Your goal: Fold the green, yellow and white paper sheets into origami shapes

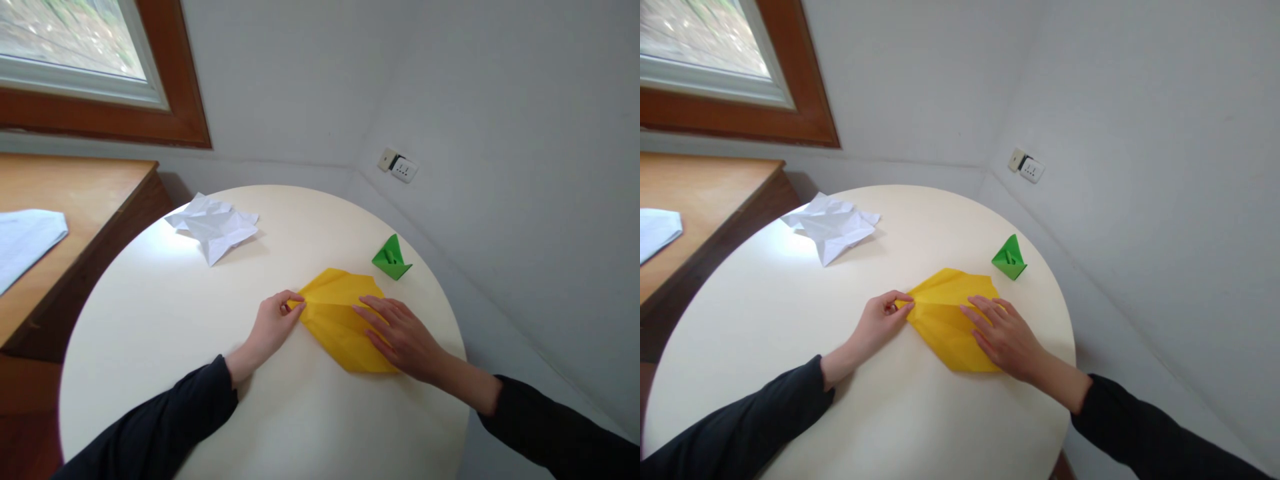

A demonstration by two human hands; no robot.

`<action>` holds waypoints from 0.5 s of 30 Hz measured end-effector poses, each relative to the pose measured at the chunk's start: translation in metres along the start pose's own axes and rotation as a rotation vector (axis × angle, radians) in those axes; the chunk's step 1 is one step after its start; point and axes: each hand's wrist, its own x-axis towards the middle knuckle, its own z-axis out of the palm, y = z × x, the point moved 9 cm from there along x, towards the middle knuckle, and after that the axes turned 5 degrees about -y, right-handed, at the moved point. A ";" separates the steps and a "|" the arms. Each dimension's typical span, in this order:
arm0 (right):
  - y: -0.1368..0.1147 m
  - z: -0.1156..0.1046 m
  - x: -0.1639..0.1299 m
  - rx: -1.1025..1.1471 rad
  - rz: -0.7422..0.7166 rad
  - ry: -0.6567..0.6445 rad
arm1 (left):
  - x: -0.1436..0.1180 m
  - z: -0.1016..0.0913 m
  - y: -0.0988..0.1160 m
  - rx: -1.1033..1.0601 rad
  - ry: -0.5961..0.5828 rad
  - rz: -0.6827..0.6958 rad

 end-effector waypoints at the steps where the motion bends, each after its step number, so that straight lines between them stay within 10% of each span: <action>1: -0.001 0.004 0.001 0.016 0.013 -0.018 | 0.000 0.000 0.000 0.010 -0.005 0.003; 15: 0.013 0.020 -0.001 0.088 0.151 -0.066 | 0.001 0.001 0.006 -0.178 -0.013 0.079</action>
